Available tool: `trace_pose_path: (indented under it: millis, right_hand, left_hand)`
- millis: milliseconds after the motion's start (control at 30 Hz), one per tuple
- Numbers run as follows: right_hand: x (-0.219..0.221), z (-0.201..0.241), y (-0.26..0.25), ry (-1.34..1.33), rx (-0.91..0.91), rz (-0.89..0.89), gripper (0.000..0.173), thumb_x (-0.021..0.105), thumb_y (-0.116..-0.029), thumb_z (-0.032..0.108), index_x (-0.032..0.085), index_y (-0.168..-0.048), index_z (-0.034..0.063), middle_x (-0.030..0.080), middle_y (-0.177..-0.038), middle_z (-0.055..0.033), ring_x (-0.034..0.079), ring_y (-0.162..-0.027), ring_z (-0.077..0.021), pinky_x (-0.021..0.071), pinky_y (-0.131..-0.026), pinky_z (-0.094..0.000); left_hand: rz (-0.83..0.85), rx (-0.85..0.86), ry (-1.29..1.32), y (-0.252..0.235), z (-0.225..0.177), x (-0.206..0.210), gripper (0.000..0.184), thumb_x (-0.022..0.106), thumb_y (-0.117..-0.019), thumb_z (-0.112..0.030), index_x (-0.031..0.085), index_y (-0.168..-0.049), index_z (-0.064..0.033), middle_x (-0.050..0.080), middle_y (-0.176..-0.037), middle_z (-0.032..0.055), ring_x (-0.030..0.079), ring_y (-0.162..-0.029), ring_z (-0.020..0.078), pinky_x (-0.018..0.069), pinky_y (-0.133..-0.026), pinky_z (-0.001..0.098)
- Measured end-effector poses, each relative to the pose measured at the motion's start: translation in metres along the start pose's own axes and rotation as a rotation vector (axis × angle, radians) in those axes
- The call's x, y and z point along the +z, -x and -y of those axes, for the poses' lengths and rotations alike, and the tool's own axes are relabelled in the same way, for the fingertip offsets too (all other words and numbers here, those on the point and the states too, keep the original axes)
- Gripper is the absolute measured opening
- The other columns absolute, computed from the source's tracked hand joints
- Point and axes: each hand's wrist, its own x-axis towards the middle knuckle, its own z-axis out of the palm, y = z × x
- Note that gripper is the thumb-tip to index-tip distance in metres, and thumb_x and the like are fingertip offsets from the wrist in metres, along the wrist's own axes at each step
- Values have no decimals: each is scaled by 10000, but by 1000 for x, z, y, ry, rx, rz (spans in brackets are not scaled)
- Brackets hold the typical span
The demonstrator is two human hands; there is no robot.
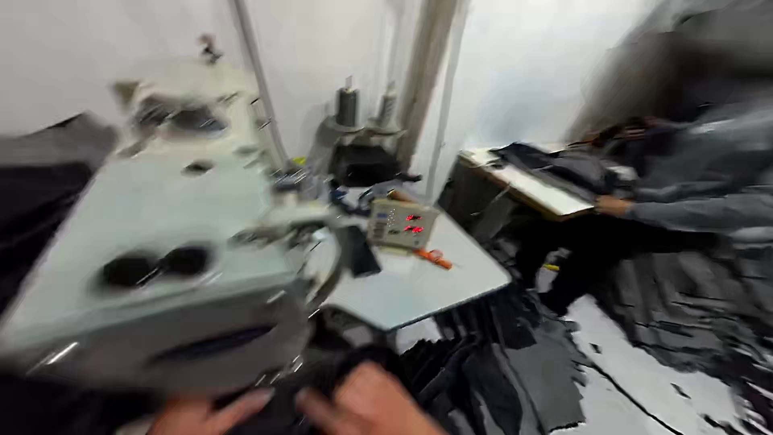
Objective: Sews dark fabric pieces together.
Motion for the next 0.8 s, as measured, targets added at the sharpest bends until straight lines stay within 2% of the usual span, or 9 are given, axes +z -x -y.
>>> trace_pose_path:
  millis: [67,133,267,367,500,567,667,733,800]
  right_hand:
    - [5,-12,2,30,-6,-34,203,602,-1009,213,739,-1156,183,663,-892,-53,629,-831,-220,521,-780,-348]
    - [7,-16,-2,6,-39,16,258,517,-1029,111,707,-1193,174,680,-994,-78,645,-936,-229,539,-826,-315]
    - [9,-8,-14,-38,-99,43,294,472,-1024,20,728,-1148,92,731,-931,-83,678,-875,-208,543,-758,-268]
    - [10,-2,-24,-46,-110,4,245,470,-1043,35,693,-1138,71,754,-1036,-114,721,-994,-200,566,-869,-254]
    - [16,3,-29,-268,43,-44,138,545,-1030,85,674,-1078,91,744,-995,-65,708,-1004,-105,556,-894,-196]
    - [16,1,-28,-568,240,52,141,614,-1016,203,730,-1030,124,762,-977,11,711,-899,-18,584,-795,-162]
    - [16,-6,-31,-871,510,216,133,739,-921,253,756,-975,132,757,-866,61,713,-736,-27,617,-662,-197]
    - [19,-9,-34,-757,480,235,117,719,-917,255,761,-945,150,742,-839,85,687,-712,11,591,-638,-165]
    - [22,-10,-36,-502,330,196,137,675,-912,277,771,-901,181,727,-835,94,667,-773,33,554,-710,-139]
  left_hand:
    - [-33,-43,-34,0,0,2,429,785,-851,-448,755,-1077,-85,754,-1026,-15,690,-1000,33,579,-930,304]
    - [18,-99,-3,0,0,-2,313,795,-838,-410,780,-989,-136,750,-951,-63,685,-943,-2,577,-888,262]
    - [151,-154,10,-4,-3,-10,293,799,-857,-374,758,-877,-85,724,-878,16,670,-904,77,549,-855,335]
    - [180,-173,39,-5,-1,-10,314,796,-859,-387,752,-876,-77,724,-884,31,670,-907,86,548,-850,346]
    - [178,-196,89,-5,1,-10,279,808,-856,-358,738,-852,-87,719,-859,16,666,-869,70,548,-812,335]
    - [167,-202,98,-5,0,-9,267,817,-852,-351,738,-847,-96,719,-853,6,670,-870,64,554,-813,328]
    - [65,-200,-55,0,-10,-8,343,828,-831,-424,745,-919,-104,725,-927,29,680,-952,128,554,-869,397]
    - [-93,-171,-274,10,-23,-3,460,805,-826,-493,729,-1042,-94,694,-1042,79,663,-1047,242,539,-921,487]
    - [-311,-60,-480,24,-34,10,495,792,-827,-452,717,-1099,-45,696,-1031,134,701,-932,292,598,-799,481]
